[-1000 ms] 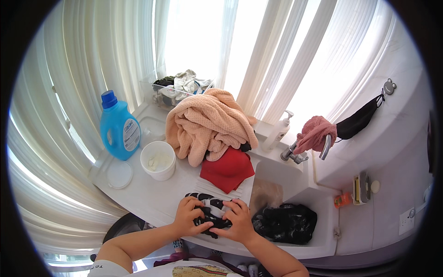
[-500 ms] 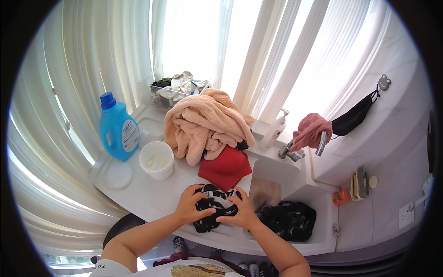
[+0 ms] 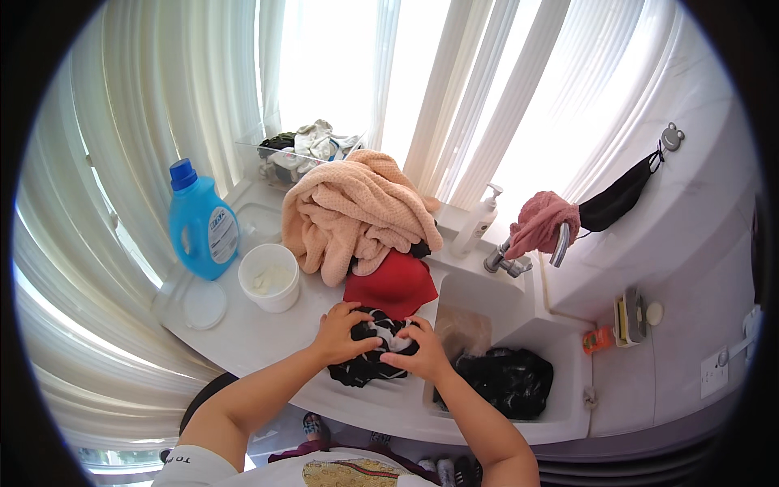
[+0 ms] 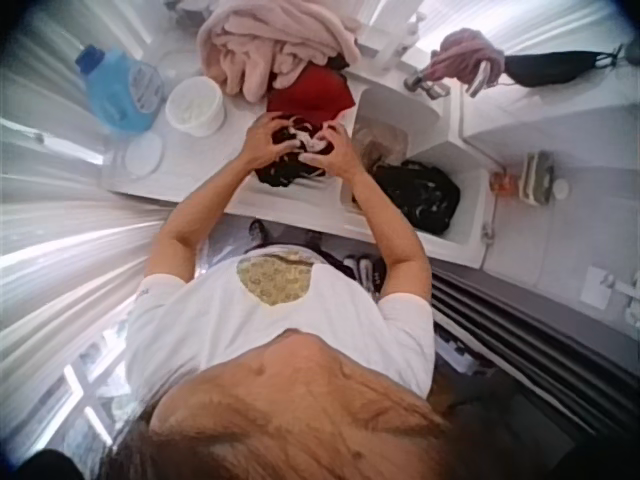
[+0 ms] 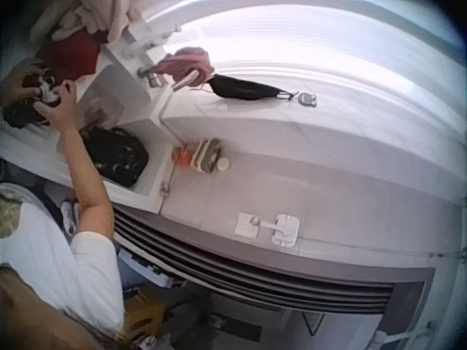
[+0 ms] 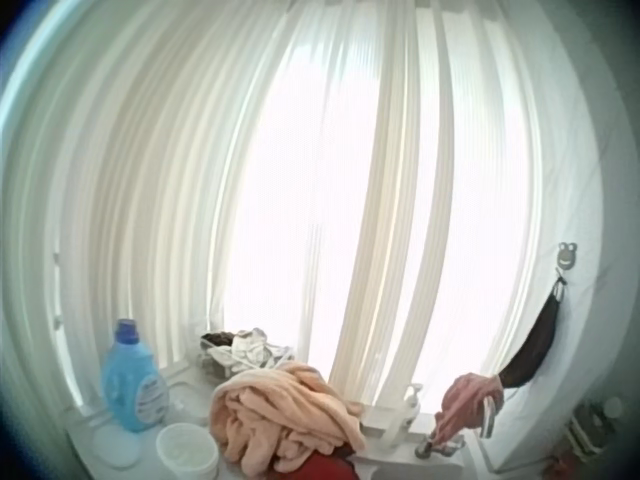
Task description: The person washes black clothing by hand in a sink. They use a small white cup to pour water and soap solution onto the garment, then scrub and squeeze the fabric repeatedly.
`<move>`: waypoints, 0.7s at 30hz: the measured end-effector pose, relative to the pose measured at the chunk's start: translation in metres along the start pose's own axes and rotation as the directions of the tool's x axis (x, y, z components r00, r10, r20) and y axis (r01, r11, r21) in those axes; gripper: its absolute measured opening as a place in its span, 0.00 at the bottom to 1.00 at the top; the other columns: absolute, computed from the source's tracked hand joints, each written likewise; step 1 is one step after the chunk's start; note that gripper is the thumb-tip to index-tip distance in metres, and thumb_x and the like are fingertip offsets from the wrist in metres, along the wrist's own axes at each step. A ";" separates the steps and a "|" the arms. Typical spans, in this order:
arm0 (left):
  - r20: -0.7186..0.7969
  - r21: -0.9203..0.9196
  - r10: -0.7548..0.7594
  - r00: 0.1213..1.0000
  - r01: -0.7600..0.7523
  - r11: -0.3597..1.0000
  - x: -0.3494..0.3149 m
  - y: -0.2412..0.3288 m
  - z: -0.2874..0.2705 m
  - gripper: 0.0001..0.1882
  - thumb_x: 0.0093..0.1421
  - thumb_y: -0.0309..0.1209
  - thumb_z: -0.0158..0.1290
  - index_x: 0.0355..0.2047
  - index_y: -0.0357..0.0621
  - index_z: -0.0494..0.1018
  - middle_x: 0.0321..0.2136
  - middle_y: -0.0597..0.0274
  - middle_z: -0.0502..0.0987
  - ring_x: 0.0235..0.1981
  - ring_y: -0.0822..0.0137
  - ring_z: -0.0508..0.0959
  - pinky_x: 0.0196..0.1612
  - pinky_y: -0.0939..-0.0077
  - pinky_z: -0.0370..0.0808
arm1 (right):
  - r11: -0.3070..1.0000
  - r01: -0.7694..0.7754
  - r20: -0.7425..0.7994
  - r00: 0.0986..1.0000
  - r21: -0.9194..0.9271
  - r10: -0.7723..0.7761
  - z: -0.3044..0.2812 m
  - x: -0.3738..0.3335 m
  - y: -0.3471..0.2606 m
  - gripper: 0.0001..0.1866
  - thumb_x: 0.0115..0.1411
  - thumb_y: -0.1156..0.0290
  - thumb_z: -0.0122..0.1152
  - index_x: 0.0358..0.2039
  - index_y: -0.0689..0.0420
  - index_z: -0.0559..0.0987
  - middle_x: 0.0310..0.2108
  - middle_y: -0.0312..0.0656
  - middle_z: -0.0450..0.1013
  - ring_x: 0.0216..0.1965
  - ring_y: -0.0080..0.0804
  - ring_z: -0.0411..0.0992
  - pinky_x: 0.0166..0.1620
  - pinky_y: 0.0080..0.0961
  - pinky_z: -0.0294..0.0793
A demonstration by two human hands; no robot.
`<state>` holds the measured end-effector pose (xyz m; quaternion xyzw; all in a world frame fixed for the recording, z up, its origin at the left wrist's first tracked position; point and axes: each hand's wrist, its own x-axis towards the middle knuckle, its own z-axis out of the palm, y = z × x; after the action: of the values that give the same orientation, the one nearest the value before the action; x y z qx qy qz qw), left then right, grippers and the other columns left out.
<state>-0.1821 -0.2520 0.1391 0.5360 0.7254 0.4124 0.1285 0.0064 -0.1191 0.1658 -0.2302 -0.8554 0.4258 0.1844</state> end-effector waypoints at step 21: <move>-0.143 0.115 0.363 0.921 -0.348 0.930 -0.082 0.032 0.006 0.28 0.37 0.54 0.70 0.33 0.50 0.76 0.45 0.51 0.67 0.52 0.41 0.64 0.55 0.46 0.62 | 0.774 0.418 -0.080 0.856 -0.475 -0.511 0.040 -0.082 -0.007 0.39 0.35 0.45 0.75 0.48 0.47 0.76 0.56 0.51 0.61 0.56 0.54 0.61 0.55 0.51 0.60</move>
<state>-0.1245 -0.3192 0.1372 0.6286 0.6413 0.4389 -0.0313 0.0520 -0.1936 0.1390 -0.0888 -0.9356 0.1354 0.3138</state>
